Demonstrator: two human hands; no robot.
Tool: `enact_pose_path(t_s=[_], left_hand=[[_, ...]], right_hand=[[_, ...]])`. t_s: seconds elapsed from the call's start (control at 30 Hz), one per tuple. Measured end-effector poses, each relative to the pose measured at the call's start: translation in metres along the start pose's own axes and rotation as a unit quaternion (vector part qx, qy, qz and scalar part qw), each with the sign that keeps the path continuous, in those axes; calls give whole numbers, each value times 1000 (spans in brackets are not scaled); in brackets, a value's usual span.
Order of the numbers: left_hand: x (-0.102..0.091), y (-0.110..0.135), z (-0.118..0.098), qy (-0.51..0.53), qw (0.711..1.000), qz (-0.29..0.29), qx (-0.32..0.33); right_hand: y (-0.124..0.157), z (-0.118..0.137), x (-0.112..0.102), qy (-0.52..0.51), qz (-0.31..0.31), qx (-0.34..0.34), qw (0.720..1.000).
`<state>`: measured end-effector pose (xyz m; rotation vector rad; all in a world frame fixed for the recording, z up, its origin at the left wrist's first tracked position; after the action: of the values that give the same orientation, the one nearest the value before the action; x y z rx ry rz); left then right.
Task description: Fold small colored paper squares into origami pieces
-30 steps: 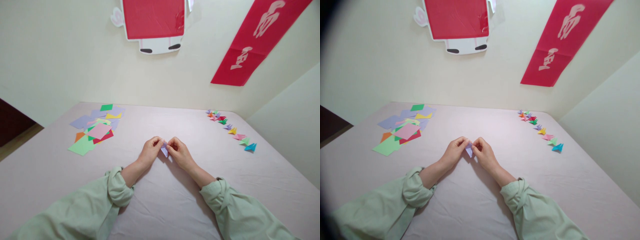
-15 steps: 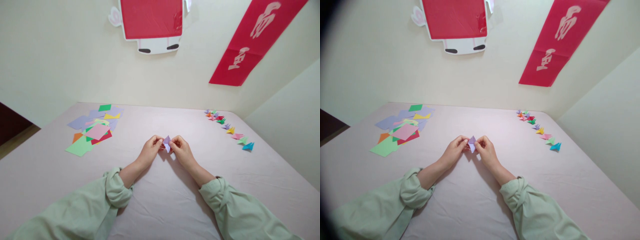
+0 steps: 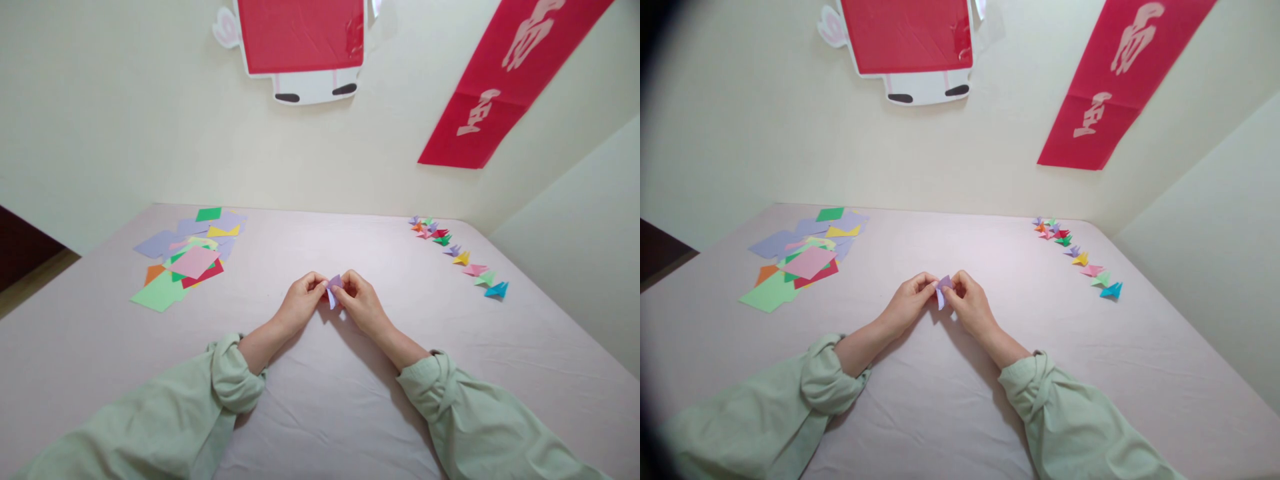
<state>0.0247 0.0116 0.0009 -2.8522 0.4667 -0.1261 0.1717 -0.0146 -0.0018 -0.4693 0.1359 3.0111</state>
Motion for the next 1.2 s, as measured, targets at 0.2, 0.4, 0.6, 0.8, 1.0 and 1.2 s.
enact_pose_path(t_s=[0.2,0.4,0.6,0.8,1.0,1.2], left_hand=[[0,0,3,18,1000,6,-4],[0,0,1,13,1000,16,-4],[1,0,0,36,999,21,-17],[1,-1,3,45,999,14,-20],[1,-1,1,32,999,19,-20],[0,0,5,11,1000,17,-9]], right_hand=[[1,1,0,12,-23,8,1000],[2,3,2,7,-4,4,1000],[3,4,2,31,-34,-1,999],[2,1,2,33,-19,-2,999],[1,0,3,32,-25,-2,999],[-1,-3,4,-27,12,6,1000]])
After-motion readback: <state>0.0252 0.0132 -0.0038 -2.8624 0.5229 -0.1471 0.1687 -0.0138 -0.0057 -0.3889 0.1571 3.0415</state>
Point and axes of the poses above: each hand's wrist, its own y-axis away from the middle knuckle, its own x-axis out of the palm, z = x × y, the point moved 1 cm from there along -y, towards the middle knuckle, and after that the axes turned 15 degrees about x, right-handed, at the moved point
